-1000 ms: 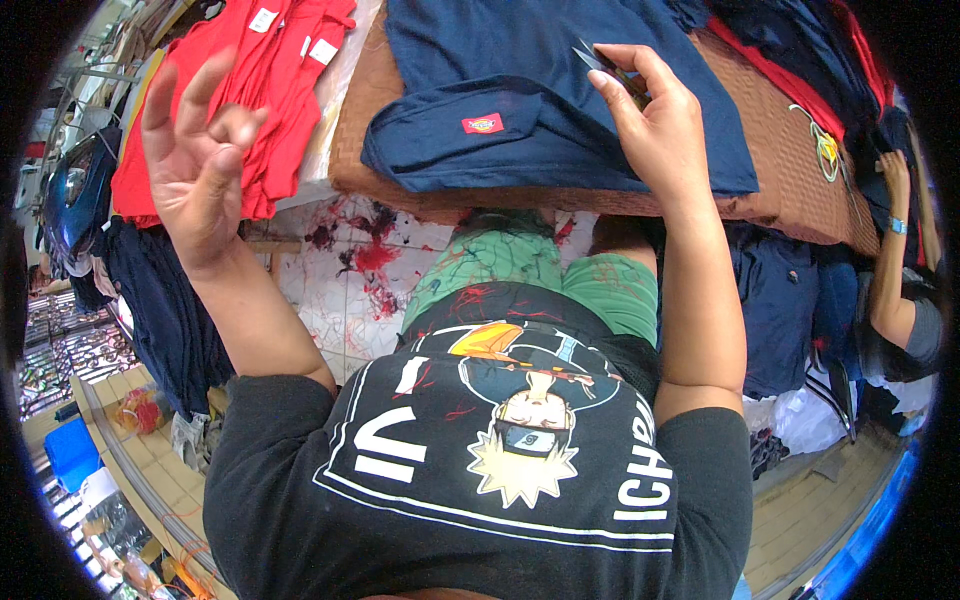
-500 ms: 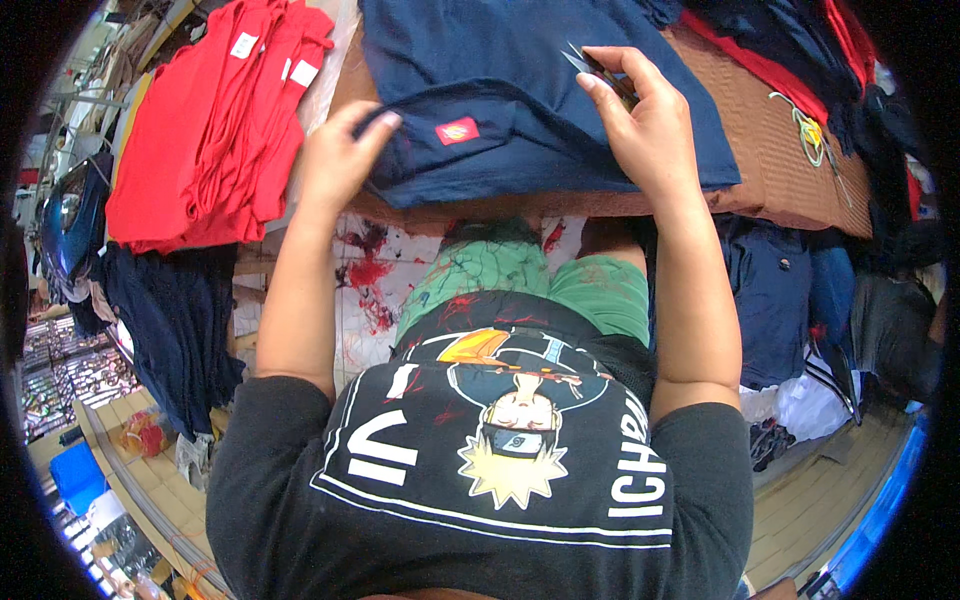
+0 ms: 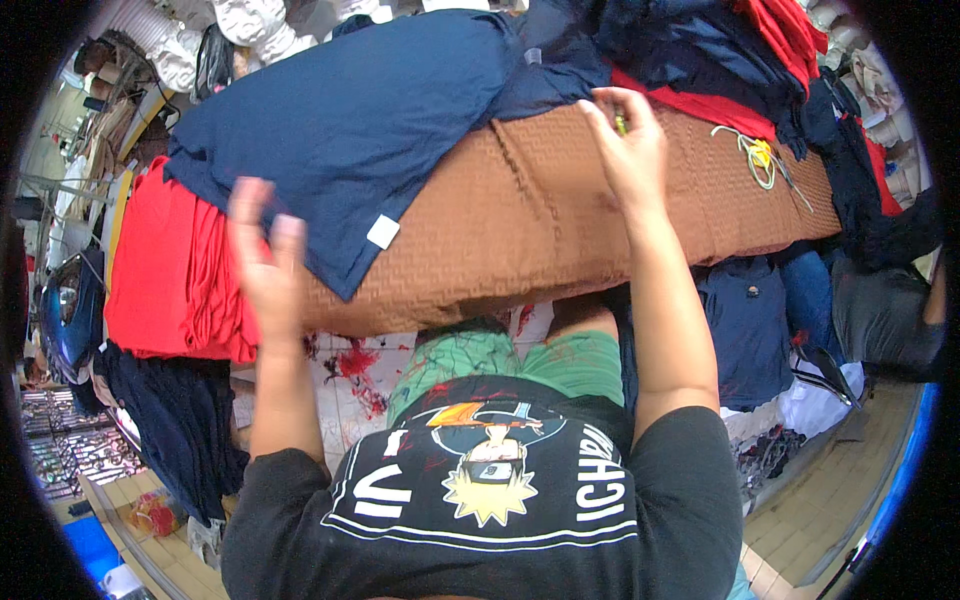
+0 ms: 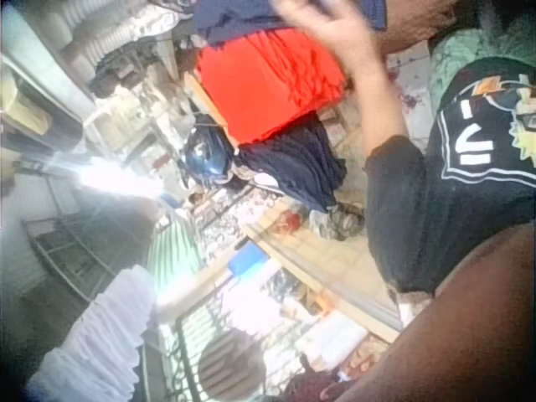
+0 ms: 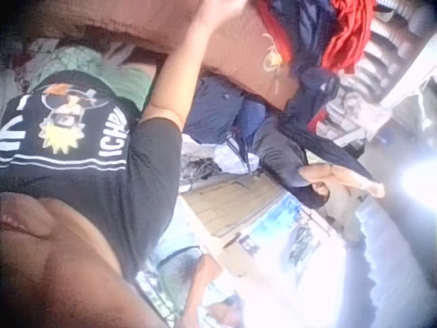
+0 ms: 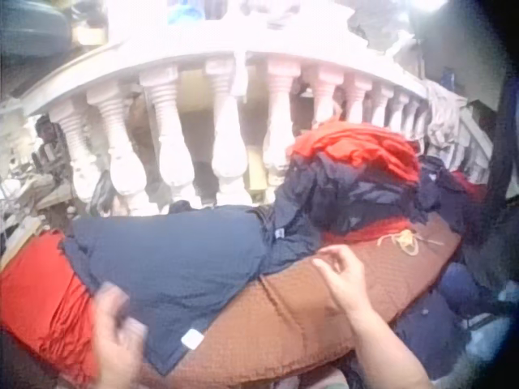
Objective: The person uses small shears to cut and remove loose threads from the inner collar labels and seams of dark blue shirts, one by one.
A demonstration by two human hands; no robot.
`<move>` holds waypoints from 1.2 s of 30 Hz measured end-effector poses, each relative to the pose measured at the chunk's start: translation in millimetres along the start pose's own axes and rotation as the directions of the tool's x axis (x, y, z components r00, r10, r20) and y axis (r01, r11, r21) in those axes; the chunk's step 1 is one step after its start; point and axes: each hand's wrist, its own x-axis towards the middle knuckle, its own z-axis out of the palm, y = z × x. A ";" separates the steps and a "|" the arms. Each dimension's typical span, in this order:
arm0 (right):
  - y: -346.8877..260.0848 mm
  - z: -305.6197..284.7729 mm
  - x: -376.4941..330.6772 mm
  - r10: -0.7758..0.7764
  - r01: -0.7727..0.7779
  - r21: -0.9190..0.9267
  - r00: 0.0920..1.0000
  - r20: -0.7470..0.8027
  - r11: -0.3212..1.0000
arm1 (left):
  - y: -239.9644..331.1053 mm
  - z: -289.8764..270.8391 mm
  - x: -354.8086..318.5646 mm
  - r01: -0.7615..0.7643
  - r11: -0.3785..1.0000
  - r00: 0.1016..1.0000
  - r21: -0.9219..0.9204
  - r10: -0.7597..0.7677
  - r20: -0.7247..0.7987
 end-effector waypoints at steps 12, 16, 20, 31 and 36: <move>55.1 116.0 99.5 0.103 0.151 -0.691 0.945 0.312 0.707 | -37.2 48.3 -45.0 0.063 0.923 0.887 0.379 -0.225 0.402; 55.8 83.7 132.2 -0.203 0.255 -0.554 0.967 0.155 0.792 | -62.9 16.4 -9.1 0.134 0.990 0.959 0.051 -0.142 0.245; -29.8 22.0 105.4 -0.107 0.106 0.026 0.904 0.415 0.994 | -14.3 -65.1 11.2 0.218 0.970 0.951 -0.108 -0.186 0.249; -26.0 -45.7 -58.1 0.017 0.271 -0.361 0.780 0.626 0.892 | 39.5 -2.6 -8.7 -0.220 0.955 0.794 0.200 0.056 0.605; -10.2 -42.0 -90.2 0.011 0.206 -0.267 0.773 0.635 0.941 | 61.5 90.6 -64.3 -0.169 0.972 0.754 -0.160 0.232 0.614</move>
